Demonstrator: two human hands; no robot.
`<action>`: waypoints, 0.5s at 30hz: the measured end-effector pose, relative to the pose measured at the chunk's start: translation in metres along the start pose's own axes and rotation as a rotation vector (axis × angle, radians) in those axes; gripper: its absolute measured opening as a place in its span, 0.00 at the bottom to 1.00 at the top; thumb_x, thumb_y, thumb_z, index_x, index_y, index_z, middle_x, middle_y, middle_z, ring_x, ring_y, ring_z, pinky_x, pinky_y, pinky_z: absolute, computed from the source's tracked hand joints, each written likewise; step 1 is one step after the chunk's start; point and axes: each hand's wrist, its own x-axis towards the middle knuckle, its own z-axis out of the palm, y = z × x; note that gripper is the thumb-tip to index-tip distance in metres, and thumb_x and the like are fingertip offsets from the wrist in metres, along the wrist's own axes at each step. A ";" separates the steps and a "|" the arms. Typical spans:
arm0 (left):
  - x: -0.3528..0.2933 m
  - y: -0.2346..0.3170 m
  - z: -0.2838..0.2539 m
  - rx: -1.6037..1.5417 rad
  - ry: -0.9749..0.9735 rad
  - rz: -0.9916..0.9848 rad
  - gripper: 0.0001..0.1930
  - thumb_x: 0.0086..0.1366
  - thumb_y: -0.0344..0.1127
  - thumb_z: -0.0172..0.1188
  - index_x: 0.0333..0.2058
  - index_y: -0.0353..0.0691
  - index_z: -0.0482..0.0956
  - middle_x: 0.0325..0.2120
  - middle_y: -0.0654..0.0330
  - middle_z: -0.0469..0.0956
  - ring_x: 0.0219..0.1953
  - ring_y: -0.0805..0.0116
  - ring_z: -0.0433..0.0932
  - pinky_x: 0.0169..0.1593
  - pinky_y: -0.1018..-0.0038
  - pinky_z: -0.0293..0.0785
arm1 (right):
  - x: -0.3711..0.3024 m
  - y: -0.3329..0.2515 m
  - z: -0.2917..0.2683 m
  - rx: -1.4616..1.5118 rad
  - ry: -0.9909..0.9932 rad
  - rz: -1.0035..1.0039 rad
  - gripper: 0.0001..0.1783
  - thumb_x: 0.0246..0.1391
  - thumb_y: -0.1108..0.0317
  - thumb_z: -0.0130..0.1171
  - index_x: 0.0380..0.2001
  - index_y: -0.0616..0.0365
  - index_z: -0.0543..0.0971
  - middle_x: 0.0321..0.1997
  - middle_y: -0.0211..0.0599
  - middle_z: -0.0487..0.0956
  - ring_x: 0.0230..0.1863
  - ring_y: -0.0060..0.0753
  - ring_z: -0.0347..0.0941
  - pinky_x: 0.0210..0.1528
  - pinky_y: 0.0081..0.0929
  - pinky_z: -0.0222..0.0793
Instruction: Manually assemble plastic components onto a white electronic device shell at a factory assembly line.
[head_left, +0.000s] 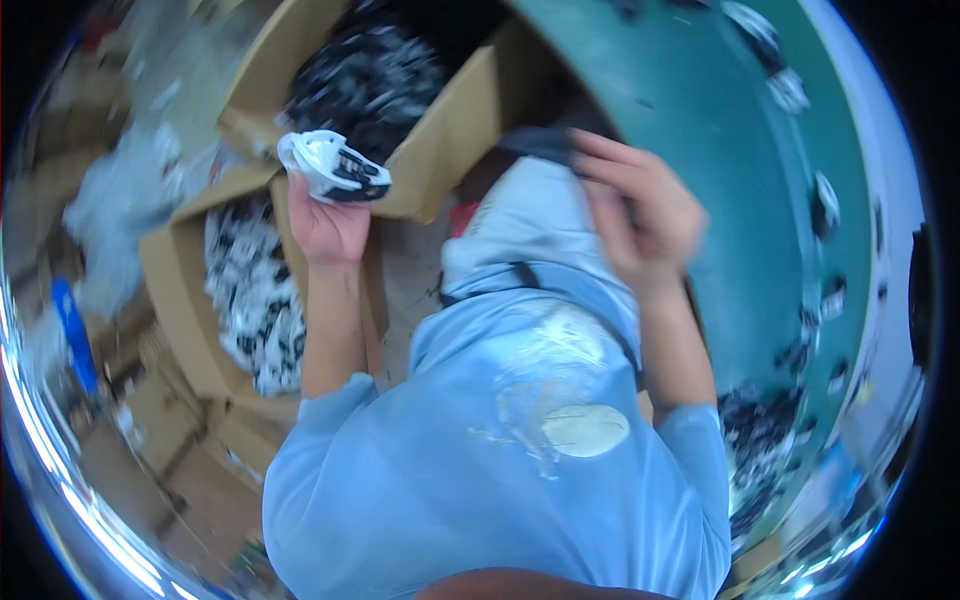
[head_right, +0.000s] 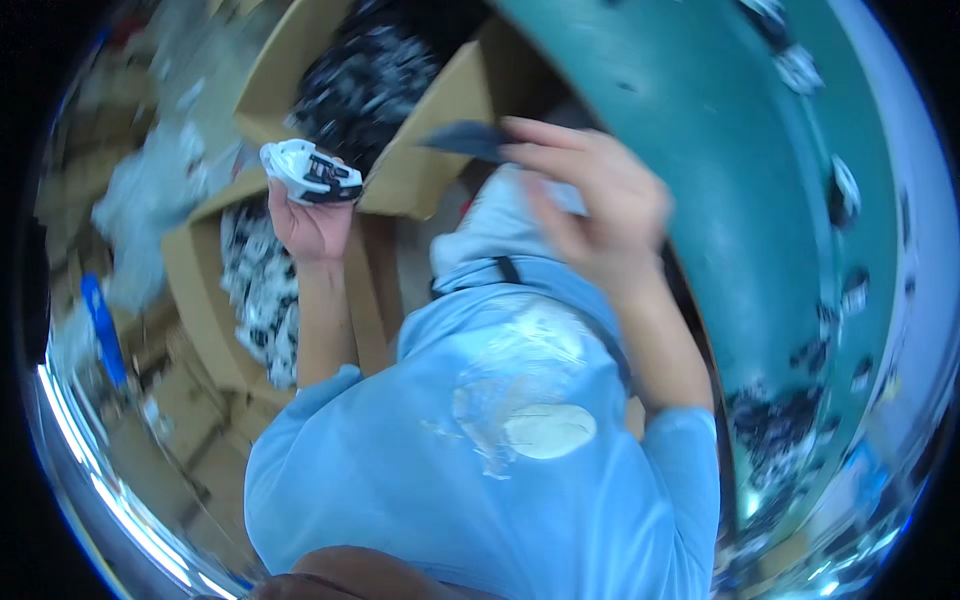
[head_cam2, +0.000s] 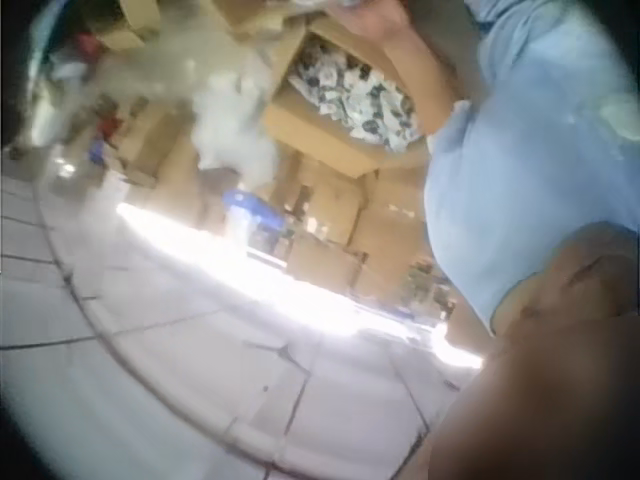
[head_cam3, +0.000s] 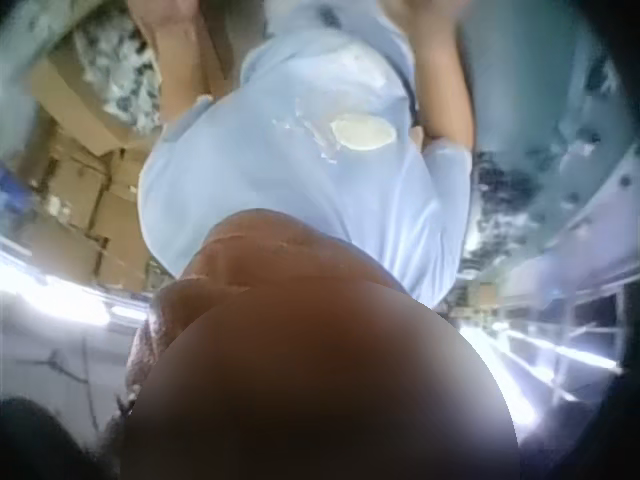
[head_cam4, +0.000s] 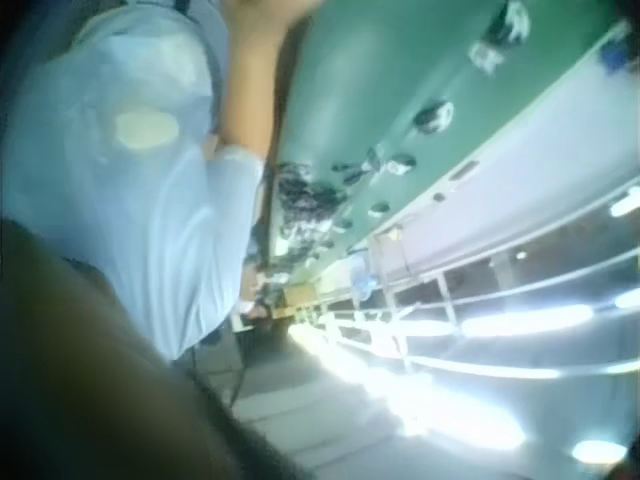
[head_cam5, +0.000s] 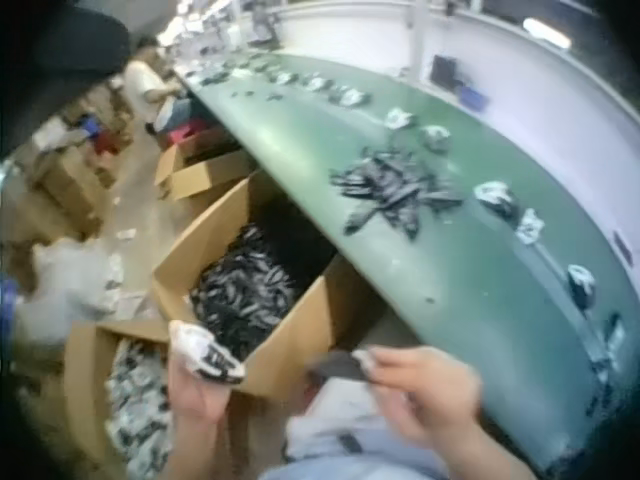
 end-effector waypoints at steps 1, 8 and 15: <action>0.006 -0.026 0.023 0.000 -0.083 -0.063 0.24 0.75 0.45 0.53 0.66 0.48 0.67 0.61 0.60 0.73 0.63 0.61 0.73 0.65 0.54 0.69 | 0.010 0.001 0.008 -0.002 0.019 -0.080 0.09 0.46 0.73 0.71 0.34 0.56 0.85 0.43 0.40 0.87 0.38 0.40 0.84 0.40 0.30 0.80; 0.033 -0.141 0.126 0.093 -0.340 -0.268 0.25 0.72 0.40 0.57 0.64 0.40 0.66 0.59 0.52 0.73 0.63 0.54 0.72 0.67 0.54 0.68 | -0.018 0.030 -0.028 0.085 0.232 0.028 0.10 0.47 0.74 0.73 0.34 0.62 0.83 0.45 0.45 0.86 0.38 0.41 0.86 0.39 0.28 0.82; 0.037 -0.183 0.160 0.230 -0.422 -0.329 0.22 0.74 0.39 0.57 0.62 0.37 0.68 0.57 0.52 0.74 0.58 0.61 0.76 0.62 0.61 0.73 | -0.042 0.047 -0.065 0.311 0.274 0.308 0.13 0.49 0.67 0.74 0.38 0.58 0.86 0.43 0.45 0.86 0.45 0.39 0.84 0.43 0.30 0.79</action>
